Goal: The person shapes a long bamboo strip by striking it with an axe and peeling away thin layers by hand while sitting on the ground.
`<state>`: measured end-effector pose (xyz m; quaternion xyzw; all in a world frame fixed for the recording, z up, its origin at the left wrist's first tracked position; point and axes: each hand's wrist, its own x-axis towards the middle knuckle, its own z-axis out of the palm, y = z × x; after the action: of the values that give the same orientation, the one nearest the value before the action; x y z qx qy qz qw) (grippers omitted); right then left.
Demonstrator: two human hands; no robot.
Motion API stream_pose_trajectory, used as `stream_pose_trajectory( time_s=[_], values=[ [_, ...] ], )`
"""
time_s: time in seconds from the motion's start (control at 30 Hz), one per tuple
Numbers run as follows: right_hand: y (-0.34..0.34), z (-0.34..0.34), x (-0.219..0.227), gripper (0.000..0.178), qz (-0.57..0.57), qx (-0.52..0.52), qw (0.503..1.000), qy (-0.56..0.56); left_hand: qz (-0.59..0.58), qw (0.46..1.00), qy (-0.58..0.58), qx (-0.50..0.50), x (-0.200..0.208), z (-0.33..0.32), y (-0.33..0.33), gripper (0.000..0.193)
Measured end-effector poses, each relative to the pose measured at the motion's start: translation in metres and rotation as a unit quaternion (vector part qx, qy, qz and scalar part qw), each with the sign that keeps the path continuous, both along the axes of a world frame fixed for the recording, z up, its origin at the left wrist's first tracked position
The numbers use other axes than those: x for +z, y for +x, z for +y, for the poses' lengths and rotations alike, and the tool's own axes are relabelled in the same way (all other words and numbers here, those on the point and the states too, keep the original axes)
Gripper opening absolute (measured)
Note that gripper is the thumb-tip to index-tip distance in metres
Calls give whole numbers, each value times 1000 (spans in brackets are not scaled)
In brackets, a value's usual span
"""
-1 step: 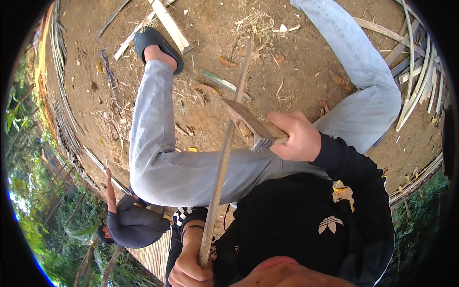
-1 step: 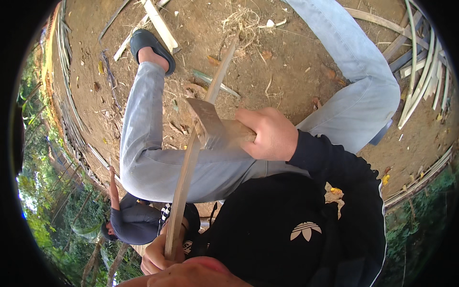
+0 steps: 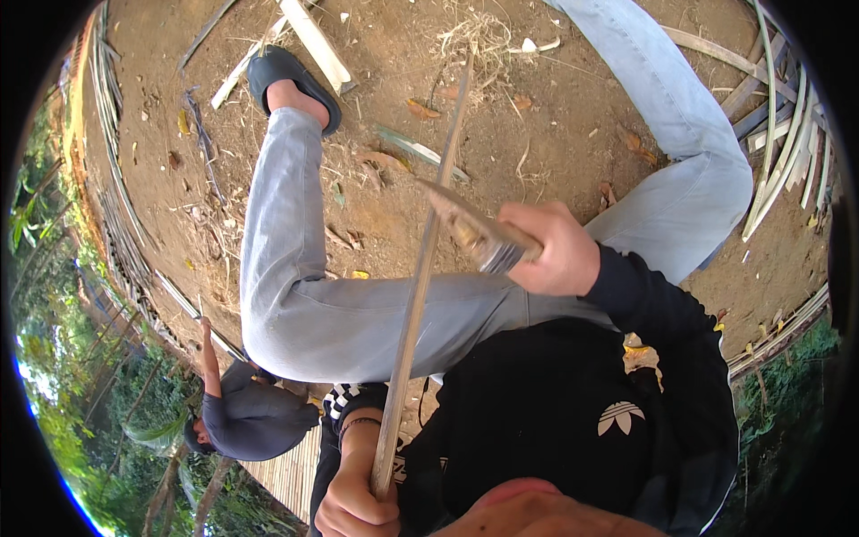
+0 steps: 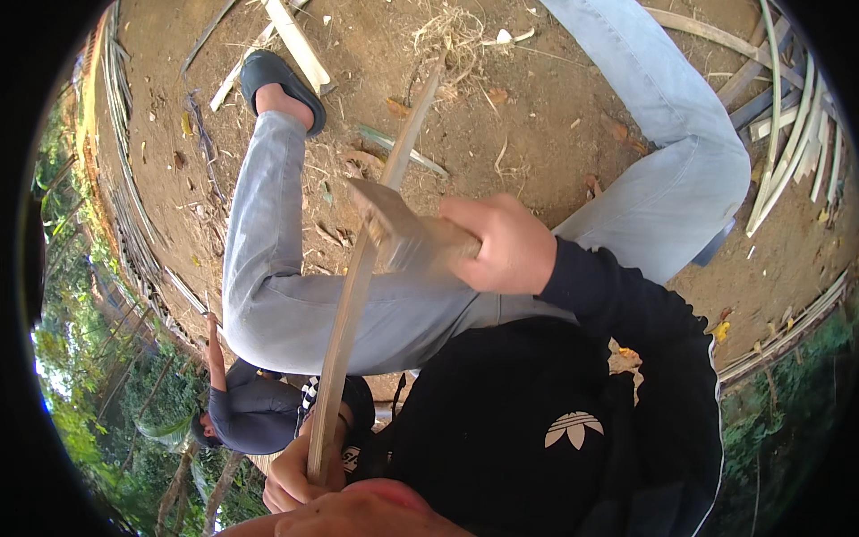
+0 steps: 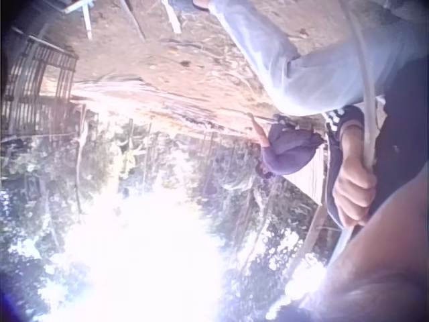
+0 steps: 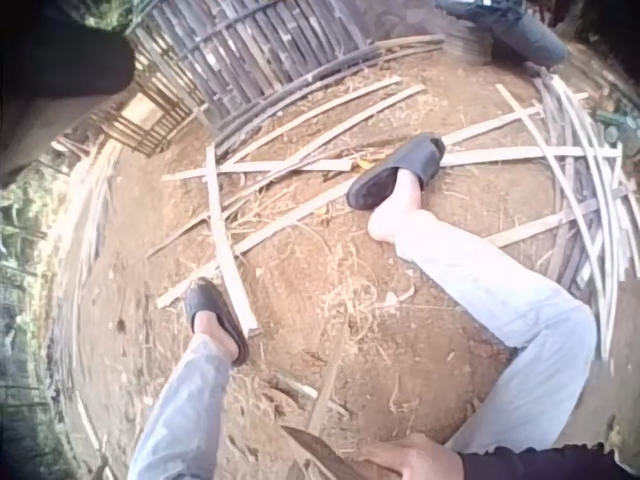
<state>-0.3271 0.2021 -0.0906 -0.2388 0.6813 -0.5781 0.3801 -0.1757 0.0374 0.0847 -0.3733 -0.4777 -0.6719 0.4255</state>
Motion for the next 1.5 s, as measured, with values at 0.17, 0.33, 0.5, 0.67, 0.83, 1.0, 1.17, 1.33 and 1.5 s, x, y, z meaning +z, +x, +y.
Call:
stream_pose_trajectory(
  time_s=[0.17, 0.33, 0.5, 0.67, 0.83, 1.0, 1.17, 1.33, 1.5],
  values=[
    [8, 1, 0, 22, -20, -25, 999, 18, 34, 999, 23, -7, -3, -1, 4, 36],
    [5, 3, 4, 18, 19, 1, 1000, 12, 2, 998, 11, 66, 0, 7, -7, 36],
    [30, 11, 35, 19, 49, 11, 998, -34, 13, 998, 24, 49, -2, 2, 11, 35],
    [20, 7, 26, 18, 82, 30, 996, 1, -76, 984, -30, 160, 2, 4, 4, 32],
    [32, 4, 30, 24, 60, 28, 996, -61, -12, 996, 26, 86, -2, 6, -6, 31],
    [29, -1, 37, 23, 73, 28, 997, 10, -7, 994, 17, 110, -3, 1, -1, 30],
    [30, -2, 23, 21, 94, 23, 994, 55, -18, 992, -3, 128, -1, -3, 2, 27],
    [34, -5, 37, 23, 94, 27, 995, -27, 15, 985, 16, 170, -7, -3, 11, 25],
    [2, -15, 1, 13, 3, 4, 989, 150, 16, 983, 32, 180, -10, -1, 9, 23]
  ],
)
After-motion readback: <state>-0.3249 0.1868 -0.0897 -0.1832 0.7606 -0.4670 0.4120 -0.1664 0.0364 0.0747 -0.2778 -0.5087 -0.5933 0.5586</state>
